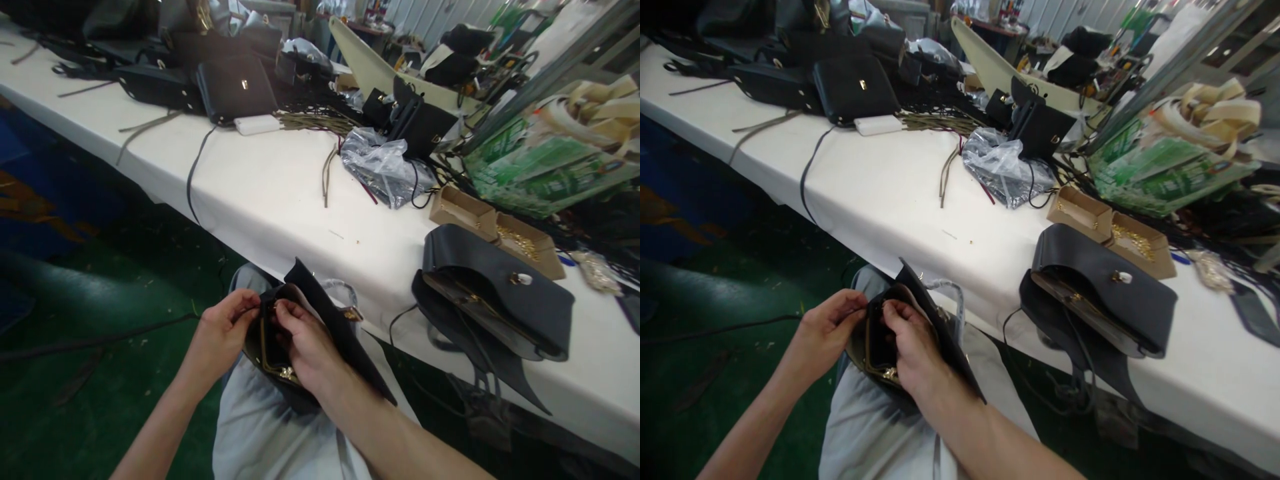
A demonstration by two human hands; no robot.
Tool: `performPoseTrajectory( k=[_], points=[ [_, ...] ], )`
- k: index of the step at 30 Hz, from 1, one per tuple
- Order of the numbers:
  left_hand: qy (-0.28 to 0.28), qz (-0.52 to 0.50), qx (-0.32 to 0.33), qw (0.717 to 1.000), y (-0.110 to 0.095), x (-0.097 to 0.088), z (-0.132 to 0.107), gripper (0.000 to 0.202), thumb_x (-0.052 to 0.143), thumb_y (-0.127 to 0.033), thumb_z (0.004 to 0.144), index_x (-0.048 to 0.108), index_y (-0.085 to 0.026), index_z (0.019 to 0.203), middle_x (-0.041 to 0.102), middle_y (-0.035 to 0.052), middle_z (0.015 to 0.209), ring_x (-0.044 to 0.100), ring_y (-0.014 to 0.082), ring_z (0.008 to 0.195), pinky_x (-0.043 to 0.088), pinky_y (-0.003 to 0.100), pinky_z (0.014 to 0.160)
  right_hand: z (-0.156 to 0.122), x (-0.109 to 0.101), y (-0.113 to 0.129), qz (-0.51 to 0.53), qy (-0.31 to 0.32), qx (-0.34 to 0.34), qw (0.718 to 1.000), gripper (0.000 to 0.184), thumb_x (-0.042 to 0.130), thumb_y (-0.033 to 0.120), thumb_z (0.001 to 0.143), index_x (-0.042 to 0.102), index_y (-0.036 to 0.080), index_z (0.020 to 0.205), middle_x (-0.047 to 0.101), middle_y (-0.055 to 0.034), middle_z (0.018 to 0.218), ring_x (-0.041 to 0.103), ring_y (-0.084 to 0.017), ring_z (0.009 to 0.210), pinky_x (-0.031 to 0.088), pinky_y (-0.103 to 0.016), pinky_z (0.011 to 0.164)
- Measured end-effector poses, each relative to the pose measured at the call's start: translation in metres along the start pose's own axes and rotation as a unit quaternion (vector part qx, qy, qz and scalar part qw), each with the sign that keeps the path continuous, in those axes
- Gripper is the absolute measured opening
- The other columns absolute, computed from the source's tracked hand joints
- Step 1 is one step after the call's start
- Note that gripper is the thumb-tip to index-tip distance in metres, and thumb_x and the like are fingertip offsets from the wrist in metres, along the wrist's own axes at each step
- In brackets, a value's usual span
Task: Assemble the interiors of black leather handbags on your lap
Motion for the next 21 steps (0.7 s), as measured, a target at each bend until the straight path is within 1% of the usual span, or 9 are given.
performPoseTrajectory(
  k=[2,4,8,13,16,18,21],
  points=[
    [-0.002,-0.005,-0.001,1.000,0.000,0.000,-0.001,0.020,0.062,-0.032,0.098,0.074,-0.022,0.110,0.082,0.0034,0.102,0.080,0.0217,0.096,0.061,0.029,0.085,0.000,0.002,0.003,0.015,0.007,-0.001,1.000,0.052,0.113,0.043,0.055,0.084,0.021,0.093,0.082,0.0001,0.094,0.072,-0.017,0.088,0.056,-0.026,0.081],
    [-0.004,-0.005,-0.001,1.000,0.000,-0.001,-0.001,0.024,0.063,-0.033,0.098,0.077,-0.021,0.113,0.084,0.0049,0.108,0.080,0.0234,0.102,0.063,0.031,0.090,-0.001,0.003,0.005,0.023,0.011,-0.001,1.000,0.051,0.113,0.041,0.055,0.085,0.021,0.094,0.083,-0.0006,0.099,0.073,-0.018,0.094,0.056,-0.027,0.084],
    [-0.009,0.006,-0.007,1.000,0.003,-0.001,-0.001,0.027,0.063,-0.034,0.099,0.083,-0.022,0.114,0.086,0.0050,0.109,0.081,0.0242,0.099,0.064,0.032,0.089,-0.004,0.004,0.002,0.026,0.016,0.007,1.000,0.048,0.113,0.038,0.058,0.086,0.020,0.093,0.084,-0.0016,0.097,0.073,-0.017,0.091,0.055,-0.027,0.081],
    [-0.022,0.012,-0.007,1.000,0.004,-0.001,-0.001,0.028,0.062,-0.032,0.099,0.084,-0.023,0.113,0.086,0.0031,0.108,0.080,0.0225,0.099,0.063,0.031,0.093,-0.004,0.001,-0.004,0.032,0.006,0.007,0.999,0.042,0.112,0.033,0.061,0.087,0.020,0.093,0.084,-0.0024,0.097,0.074,-0.017,0.091,0.056,-0.028,0.084],
    [-0.032,0.005,-0.005,0.999,0.003,-0.001,-0.004,0.026,0.063,-0.035,0.101,0.080,-0.023,0.116,0.084,0.0021,0.105,0.080,0.0208,0.095,0.062,0.028,0.085,-0.005,0.002,-0.004,0.040,0.005,0.011,0.999,0.043,0.112,0.033,0.060,0.087,0.020,0.093,0.085,-0.0031,0.100,0.075,-0.018,0.092,0.058,-0.030,0.087],
    [-0.037,0.004,-0.001,0.999,0.001,0.000,-0.005,0.021,0.063,-0.035,0.102,0.077,-0.023,0.112,0.082,0.0012,0.099,0.079,0.0197,0.090,0.060,0.026,0.080,-0.006,0.003,-0.005,0.043,0.009,0.017,0.999,0.044,0.112,0.033,0.059,0.087,0.020,0.093,0.086,-0.0031,0.100,0.075,-0.018,0.090,0.059,-0.030,0.090],
    [-0.039,0.012,0.009,0.999,-0.002,0.001,-0.006,0.017,0.062,-0.033,0.103,0.076,-0.023,0.106,0.081,0.0006,0.096,0.077,0.0184,0.087,0.058,0.026,0.078,-0.007,0.005,-0.006,0.044,0.014,0.027,0.999,0.045,0.113,0.033,0.058,0.087,0.020,0.093,0.086,-0.0031,0.098,0.075,-0.018,0.088,0.060,-0.031,0.090]
  ],
)
Point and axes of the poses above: each hand's wrist, its own z-axis towards the middle knuckle, its own x-axis out of the palm, y = z × x, the point moved 9 cm from there along z, towards the middle knuckle
